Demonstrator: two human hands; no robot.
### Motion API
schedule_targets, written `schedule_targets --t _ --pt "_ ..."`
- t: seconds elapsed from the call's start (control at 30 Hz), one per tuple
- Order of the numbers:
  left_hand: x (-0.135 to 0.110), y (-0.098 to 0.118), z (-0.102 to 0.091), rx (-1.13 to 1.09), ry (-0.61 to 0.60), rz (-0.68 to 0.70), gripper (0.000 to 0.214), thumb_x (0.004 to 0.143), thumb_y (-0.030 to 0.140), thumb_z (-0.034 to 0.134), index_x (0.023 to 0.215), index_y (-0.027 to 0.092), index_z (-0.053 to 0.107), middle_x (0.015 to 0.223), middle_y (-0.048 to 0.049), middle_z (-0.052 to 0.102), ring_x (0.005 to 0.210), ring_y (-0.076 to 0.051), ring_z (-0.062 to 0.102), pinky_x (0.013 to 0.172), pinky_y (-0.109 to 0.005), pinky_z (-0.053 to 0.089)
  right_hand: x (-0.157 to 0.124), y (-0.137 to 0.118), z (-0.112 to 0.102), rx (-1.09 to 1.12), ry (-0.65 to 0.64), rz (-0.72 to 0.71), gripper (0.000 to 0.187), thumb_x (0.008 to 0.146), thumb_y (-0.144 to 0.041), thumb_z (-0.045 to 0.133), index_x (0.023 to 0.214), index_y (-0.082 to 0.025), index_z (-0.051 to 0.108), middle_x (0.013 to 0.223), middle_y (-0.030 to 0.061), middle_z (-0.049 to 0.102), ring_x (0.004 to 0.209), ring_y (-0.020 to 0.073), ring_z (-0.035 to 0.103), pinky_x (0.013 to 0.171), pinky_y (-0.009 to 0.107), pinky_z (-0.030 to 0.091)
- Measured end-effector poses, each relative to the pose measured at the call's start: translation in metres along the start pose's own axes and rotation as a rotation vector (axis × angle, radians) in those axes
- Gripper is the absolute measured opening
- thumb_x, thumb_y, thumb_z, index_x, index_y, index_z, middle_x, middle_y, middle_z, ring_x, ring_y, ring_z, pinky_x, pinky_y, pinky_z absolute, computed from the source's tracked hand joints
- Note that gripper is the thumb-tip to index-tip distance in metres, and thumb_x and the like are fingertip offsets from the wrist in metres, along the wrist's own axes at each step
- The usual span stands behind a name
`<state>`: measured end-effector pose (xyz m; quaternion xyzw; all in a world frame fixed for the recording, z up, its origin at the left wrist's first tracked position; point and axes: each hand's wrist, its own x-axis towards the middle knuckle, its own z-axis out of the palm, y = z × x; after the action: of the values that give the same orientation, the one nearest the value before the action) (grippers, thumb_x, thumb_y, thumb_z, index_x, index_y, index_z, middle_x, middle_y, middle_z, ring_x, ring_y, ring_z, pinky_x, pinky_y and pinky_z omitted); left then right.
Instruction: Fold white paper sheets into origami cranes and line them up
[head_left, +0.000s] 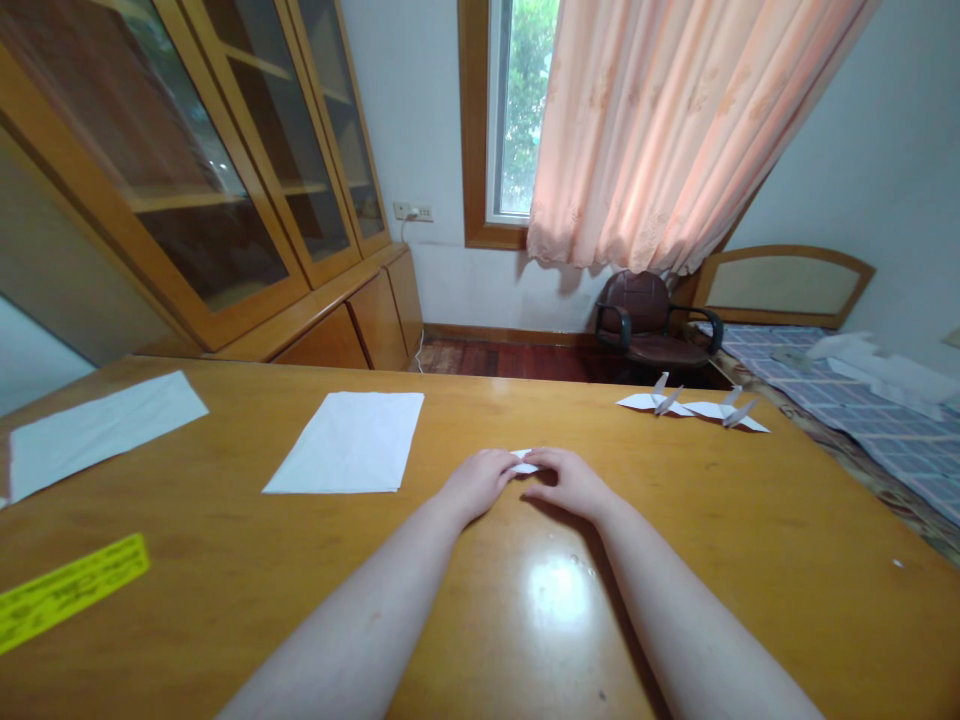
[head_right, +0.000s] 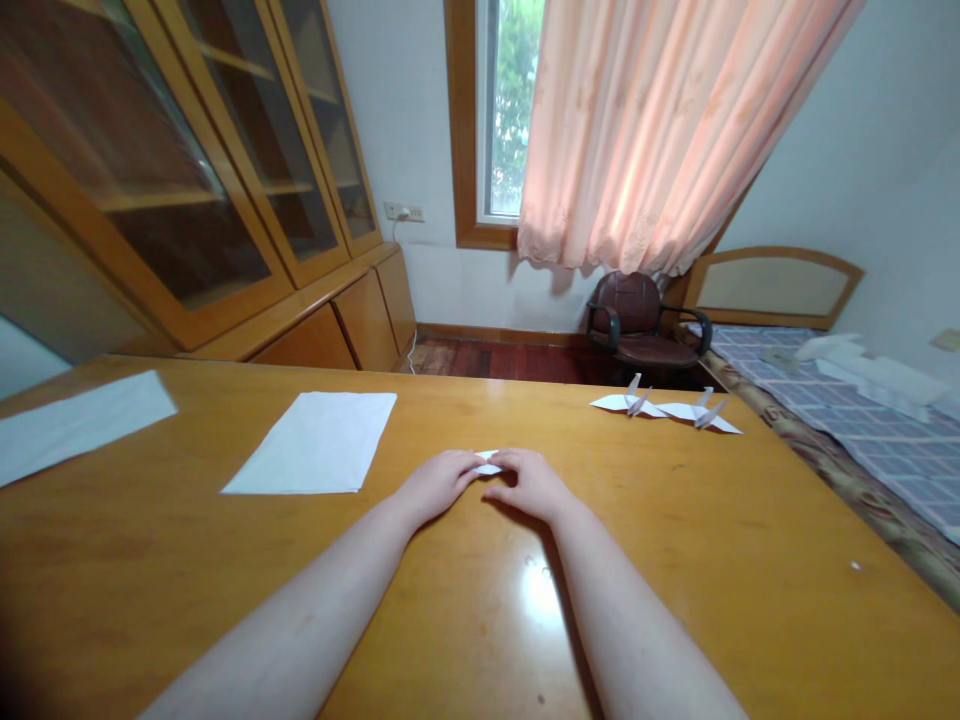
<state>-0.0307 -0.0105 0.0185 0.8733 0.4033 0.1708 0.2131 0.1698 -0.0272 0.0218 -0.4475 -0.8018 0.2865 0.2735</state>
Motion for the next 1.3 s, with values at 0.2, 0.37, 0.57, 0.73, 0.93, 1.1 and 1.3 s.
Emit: schedule_targets --t 0.2,0.37,0.57,0.73,0.93,1.1,1.3 --pt "0.001 0.0 0.001 0.022 0.011 -0.065 0.029 0.09 0.032 0.038 0.092 0.02 0.064 0.093 -0.0053 0.065 0.086 -0.017 0.058 0.077 -0.027 0.044 0.003 0.011 0.007 -0.01 0.023 0.045 0.023 0.082 -0.028 0.056 0.101 -0.026 0.068 0.105 0.0046 0.068 0.105 0.0209 0.058 0.096 0.038 0.04" --pt "0.002 0.002 0.003 0.112 0.019 -0.106 0.025 0.087 0.031 0.044 0.085 0.017 0.064 0.092 -0.0077 0.064 0.087 -0.019 0.057 0.079 -0.03 0.043 0.004 0.015 0.009 -0.062 0.019 0.035 0.019 0.083 -0.028 0.055 0.095 -0.025 0.07 0.103 0.0042 0.069 0.104 0.0203 0.059 0.095 0.036 0.04" --pt "0.004 0.003 0.005 0.206 0.067 -0.153 0.021 0.085 0.033 0.05 0.082 0.018 0.064 0.089 -0.006 0.064 0.085 -0.019 0.056 0.078 -0.031 0.043 0.005 0.006 0.008 -0.161 0.055 0.086 0.02 0.085 -0.032 0.053 0.08 -0.021 0.069 0.087 0.0045 0.07 0.082 0.0177 0.062 0.079 0.029 0.044" --pt "0.005 0.003 0.007 0.222 0.079 -0.204 0.016 0.083 0.03 0.053 0.082 0.019 0.064 0.091 -0.0063 0.063 0.088 -0.02 0.055 0.079 -0.032 0.042 0.007 0.01 0.013 -0.241 0.14 0.131 0.014 0.08 -0.027 0.059 0.073 -0.02 0.068 0.086 0.0041 0.068 0.078 0.0159 0.06 0.076 0.027 0.043" --pt "0.006 0.001 0.008 0.152 0.086 -0.233 0.014 0.083 0.024 0.052 0.088 0.02 0.064 0.093 -0.0052 0.063 0.093 -0.019 0.055 0.084 -0.031 0.042 0.007 0.022 0.018 -0.299 0.26 0.226 0.013 0.073 -0.03 0.067 0.067 -0.019 0.067 0.09 0.0053 0.065 0.085 0.0182 0.058 0.081 0.03 0.041" --pt "0.003 0.004 0.01 0.148 0.085 -0.256 0.027 0.086 0.022 0.045 0.109 0.022 0.058 0.107 -0.0066 0.062 0.101 -0.02 0.055 0.09 -0.033 0.041 0.008 0.025 0.021 -0.318 0.29 0.284 0.015 0.069 -0.034 0.07 0.065 -0.02 0.066 0.092 0.0052 0.064 0.089 0.0203 0.055 0.082 0.032 0.038" --pt "-0.002 0.017 0.031 0.256 0.05 -0.228 0.054 0.086 0.032 0.044 0.137 0.018 0.031 0.141 -0.0133 0.038 0.127 -0.027 0.037 0.104 -0.047 0.029 0.009 0.024 0.021 -0.357 0.292 0.337 0.017 0.068 -0.037 0.07 0.064 -0.021 0.065 0.092 0.0048 0.063 0.091 0.0216 0.053 0.082 0.034 0.035"
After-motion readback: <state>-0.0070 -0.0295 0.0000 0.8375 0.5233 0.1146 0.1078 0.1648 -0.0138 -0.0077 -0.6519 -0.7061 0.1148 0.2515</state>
